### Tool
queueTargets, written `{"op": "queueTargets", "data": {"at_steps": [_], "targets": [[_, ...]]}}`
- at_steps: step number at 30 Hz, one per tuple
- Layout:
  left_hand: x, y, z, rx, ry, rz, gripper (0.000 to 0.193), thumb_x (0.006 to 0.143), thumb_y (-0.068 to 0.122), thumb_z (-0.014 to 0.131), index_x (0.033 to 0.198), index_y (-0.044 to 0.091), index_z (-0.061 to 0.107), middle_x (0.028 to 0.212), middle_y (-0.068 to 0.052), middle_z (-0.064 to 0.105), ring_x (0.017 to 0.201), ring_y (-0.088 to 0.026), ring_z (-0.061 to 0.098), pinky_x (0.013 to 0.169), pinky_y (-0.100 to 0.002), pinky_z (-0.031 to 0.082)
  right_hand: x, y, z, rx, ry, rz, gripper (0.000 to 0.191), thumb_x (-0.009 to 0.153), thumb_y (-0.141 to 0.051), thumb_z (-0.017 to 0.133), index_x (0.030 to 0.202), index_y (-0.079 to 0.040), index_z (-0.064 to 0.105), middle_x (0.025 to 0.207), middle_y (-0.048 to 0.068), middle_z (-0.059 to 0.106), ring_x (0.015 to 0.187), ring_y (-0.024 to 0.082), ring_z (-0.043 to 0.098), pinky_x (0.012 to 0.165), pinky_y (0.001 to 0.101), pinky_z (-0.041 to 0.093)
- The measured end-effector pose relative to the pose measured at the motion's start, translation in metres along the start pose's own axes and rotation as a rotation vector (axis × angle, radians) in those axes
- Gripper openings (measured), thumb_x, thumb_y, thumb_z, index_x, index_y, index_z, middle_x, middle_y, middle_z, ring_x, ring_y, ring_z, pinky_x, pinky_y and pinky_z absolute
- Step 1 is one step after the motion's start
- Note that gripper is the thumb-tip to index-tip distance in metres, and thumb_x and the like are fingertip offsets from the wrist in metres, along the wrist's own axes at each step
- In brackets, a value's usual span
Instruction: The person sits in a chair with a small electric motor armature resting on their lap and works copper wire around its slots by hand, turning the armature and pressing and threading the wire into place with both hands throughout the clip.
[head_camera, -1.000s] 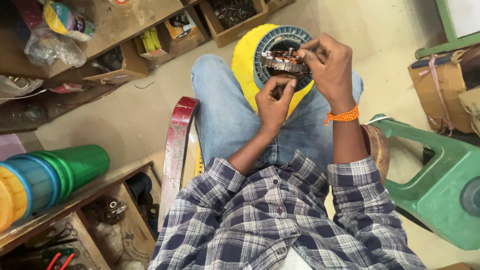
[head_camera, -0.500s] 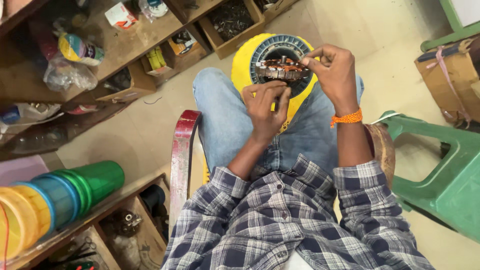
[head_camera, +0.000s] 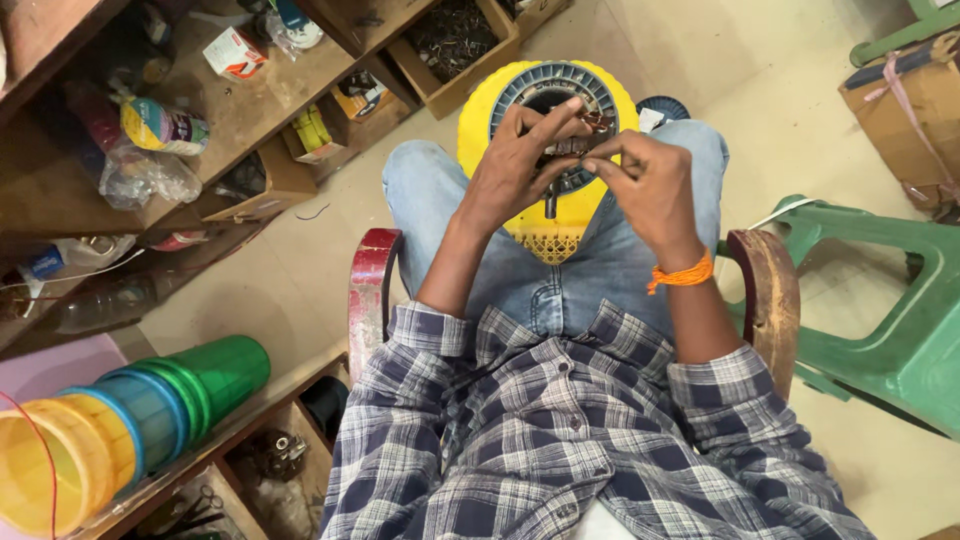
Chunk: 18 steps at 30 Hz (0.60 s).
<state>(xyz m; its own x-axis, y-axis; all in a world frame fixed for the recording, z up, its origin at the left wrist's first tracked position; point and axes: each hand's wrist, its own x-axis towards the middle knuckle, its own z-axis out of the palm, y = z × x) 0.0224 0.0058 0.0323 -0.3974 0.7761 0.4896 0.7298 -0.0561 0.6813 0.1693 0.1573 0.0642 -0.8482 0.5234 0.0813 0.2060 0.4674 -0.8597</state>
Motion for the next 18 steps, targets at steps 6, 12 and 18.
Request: {"op": "queueTargets", "data": {"at_steps": [6, 12, 18], "targets": [[0.004, -0.009, 0.001, 0.044, -0.025, 0.142, 0.058, 0.090, 0.012, 0.083, 0.140, 0.023, 0.056, 0.136, 0.005, 0.066, 0.111, -0.024, 0.058, 0.102, -0.036, 0.048, -0.011, 0.018, 0.026, 0.013, 0.112, -0.220, 0.008, 0.095, -0.001, 0.077, 0.099, 0.001, 0.071, 0.090, 0.015, 0.072, 0.070, 0.019, 0.067, 0.062, 0.0304, 0.049], [0.008, -0.014, 0.004, 0.261, -0.044, 0.267, 0.034, 0.081, 0.017, 0.078, 0.114, 0.021, 0.072, 0.138, 0.005, 0.063, 0.107, -0.023, 0.057, 0.102, -0.039, 0.046, -0.018, 0.052, 0.047, -0.052, 0.121, -0.230, 0.015, 0.092, -0.003, 0.078, 0.105, 0.001, 0.071, 0.084, 0.017, 0.067, 0.069, 0.027, 0.064, 0.064, 0.0368, 0.048], [0.007, -0.014, 0.002, 0.335, 0.098, 0.427, 0.026, 0.084, 0.022, 0.076, 0.110, 0.019, 0.073, 0.141, 0.004, 0.060, 0.114, -0.024, 0.059, 0.101, -0.039, 0.047, -0.033, 0.066, 0.042, -0.040, 0.080, -0.113, 0.011, 0.088, -0.006, 0.080, 0.095, -0.001, 0.073, 0.075, 0.013, 0.065, 0.061, 0.020, 0.058, 0.059, 0.0345, 0.046]]}}
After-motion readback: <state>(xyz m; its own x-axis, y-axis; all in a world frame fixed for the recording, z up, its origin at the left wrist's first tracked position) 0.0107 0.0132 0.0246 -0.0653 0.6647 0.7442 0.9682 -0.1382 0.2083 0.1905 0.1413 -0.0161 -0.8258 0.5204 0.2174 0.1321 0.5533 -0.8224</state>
